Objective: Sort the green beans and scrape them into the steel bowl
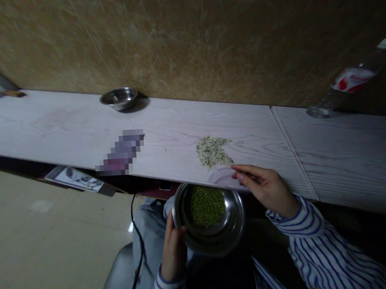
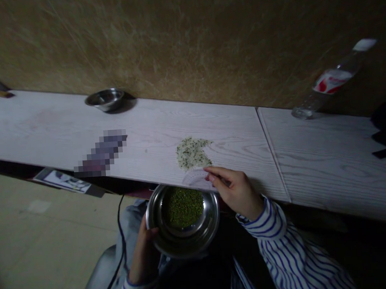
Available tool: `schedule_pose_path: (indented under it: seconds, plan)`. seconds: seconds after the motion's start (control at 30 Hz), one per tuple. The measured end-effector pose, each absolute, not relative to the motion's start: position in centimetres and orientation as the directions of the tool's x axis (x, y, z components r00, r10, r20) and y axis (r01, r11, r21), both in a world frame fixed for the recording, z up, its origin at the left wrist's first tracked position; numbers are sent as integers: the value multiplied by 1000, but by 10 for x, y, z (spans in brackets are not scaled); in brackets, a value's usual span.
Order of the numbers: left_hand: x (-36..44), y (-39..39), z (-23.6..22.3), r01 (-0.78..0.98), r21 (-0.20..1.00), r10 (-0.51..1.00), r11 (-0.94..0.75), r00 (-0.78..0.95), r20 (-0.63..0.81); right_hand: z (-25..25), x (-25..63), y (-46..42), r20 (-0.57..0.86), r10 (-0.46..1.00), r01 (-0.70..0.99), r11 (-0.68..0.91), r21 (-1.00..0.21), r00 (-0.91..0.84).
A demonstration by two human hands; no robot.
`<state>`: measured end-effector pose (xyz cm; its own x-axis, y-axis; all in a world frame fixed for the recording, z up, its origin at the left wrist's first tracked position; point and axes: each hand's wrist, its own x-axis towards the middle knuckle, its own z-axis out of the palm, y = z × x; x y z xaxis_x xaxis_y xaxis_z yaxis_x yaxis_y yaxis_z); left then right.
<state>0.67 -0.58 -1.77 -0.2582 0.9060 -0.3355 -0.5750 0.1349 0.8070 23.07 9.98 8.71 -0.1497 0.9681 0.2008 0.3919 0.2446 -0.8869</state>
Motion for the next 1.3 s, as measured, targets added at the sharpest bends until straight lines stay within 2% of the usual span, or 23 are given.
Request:
schedule_pose_path:
  seconds: [0.33,0.67,0.8,0.97,1.07,1.2,1.3]
  plan:
    - [8,-14,-16,-618,768,887,169,-245,-392,95,254,104,238,971,424,217,-880,-3]
    - [7,-5,-16,-600,786,901,150,-244,-359,91,277,118,244,970,465,217,-858,-3]
    - [10,2,-15,-616,775,900,143,-245,-361,99,281,144,232,970,477,240,-846,-76]
    - [19,15,-10,-685,712,891,155,-214,-400,121,260,185,275,913,545,401,-737,-300]
    - [23,20,-6,-702,700,893,131,-224,-391,125,239,198,297,879,542,467,-698,-374]
    - [24,20,0,-708,698,888,107,-248,-388,113,229,198,342,864,459,489,-742,-369]
    - [26,17,2,-711,698,892,91,-254,-375,105,234,190,354,831,403,526,-749,-428]
